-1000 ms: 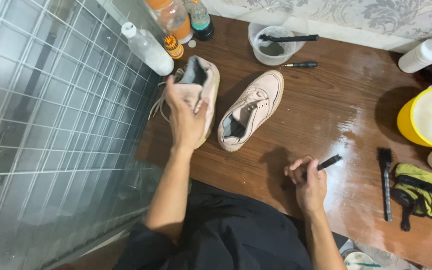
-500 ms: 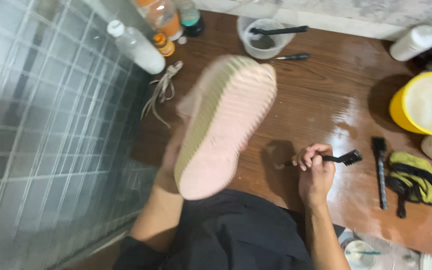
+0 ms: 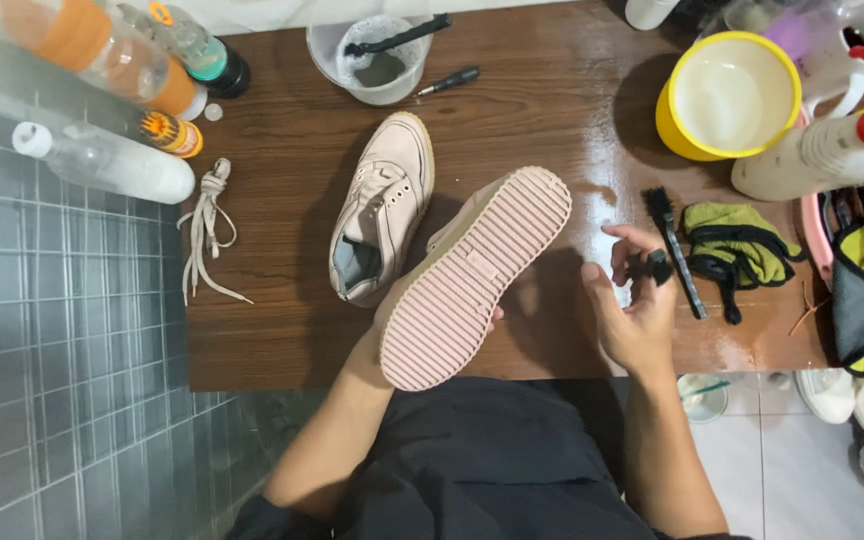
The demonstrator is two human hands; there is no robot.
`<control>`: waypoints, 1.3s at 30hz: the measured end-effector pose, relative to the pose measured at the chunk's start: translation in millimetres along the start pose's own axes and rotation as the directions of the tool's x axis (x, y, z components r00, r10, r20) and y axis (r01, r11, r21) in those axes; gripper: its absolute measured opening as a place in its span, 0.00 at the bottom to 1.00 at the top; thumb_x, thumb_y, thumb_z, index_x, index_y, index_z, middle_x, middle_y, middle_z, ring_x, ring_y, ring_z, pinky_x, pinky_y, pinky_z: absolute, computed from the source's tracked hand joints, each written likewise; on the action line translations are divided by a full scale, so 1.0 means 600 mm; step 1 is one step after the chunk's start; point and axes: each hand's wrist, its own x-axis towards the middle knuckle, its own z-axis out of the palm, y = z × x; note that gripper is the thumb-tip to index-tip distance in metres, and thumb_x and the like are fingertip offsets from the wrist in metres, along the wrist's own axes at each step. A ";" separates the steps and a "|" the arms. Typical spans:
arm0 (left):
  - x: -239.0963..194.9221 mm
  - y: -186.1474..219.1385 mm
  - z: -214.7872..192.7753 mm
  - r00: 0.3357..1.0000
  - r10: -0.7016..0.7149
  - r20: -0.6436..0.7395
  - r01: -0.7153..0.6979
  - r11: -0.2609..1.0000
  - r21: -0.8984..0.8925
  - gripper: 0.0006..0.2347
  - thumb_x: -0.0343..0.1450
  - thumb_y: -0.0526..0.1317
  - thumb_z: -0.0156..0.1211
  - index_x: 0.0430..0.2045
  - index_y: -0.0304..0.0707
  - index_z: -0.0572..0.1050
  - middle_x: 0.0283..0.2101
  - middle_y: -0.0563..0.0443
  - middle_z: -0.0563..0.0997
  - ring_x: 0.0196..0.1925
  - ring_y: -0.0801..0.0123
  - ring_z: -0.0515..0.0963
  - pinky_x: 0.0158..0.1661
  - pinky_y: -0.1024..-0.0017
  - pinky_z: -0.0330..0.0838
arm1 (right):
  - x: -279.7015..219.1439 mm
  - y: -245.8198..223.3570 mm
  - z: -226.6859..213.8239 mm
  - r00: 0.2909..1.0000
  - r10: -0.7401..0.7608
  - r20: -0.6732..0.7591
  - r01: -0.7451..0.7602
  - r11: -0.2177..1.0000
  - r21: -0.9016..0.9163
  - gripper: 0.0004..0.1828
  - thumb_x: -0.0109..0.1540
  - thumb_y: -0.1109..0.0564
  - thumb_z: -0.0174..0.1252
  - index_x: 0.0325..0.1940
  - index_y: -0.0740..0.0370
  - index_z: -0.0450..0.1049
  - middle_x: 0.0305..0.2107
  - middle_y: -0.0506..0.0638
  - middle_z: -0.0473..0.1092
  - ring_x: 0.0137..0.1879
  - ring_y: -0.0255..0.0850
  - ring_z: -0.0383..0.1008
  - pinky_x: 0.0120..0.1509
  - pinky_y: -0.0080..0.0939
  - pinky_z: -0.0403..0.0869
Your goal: The person scrubs the sole and sides of a light pink sneaker using a small brush. They rotate the shoe to clean different areas, including the textured sole and the upper fabric, while holding it on a wooden table.
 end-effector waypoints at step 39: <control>0.105 -0.132 0.099 0.476 0.879 -0.011 0.374 -0.192 0.907 0.55 0.58 0.43 0.76 0.73 0.36 0.34 0.72 0.20 0.51 0.71 0.23 0.55 0.60 0.34 0.65 | -0.051 -0.099 0.040 0.907 0.381 0.180 -0.288 0.873 -0.393 0.30 0.49 0.43 0.79 0.42 0.58 0.70 0.22 0.61 0.77 0.30 0.61 0.81 0.33 0.53 0.76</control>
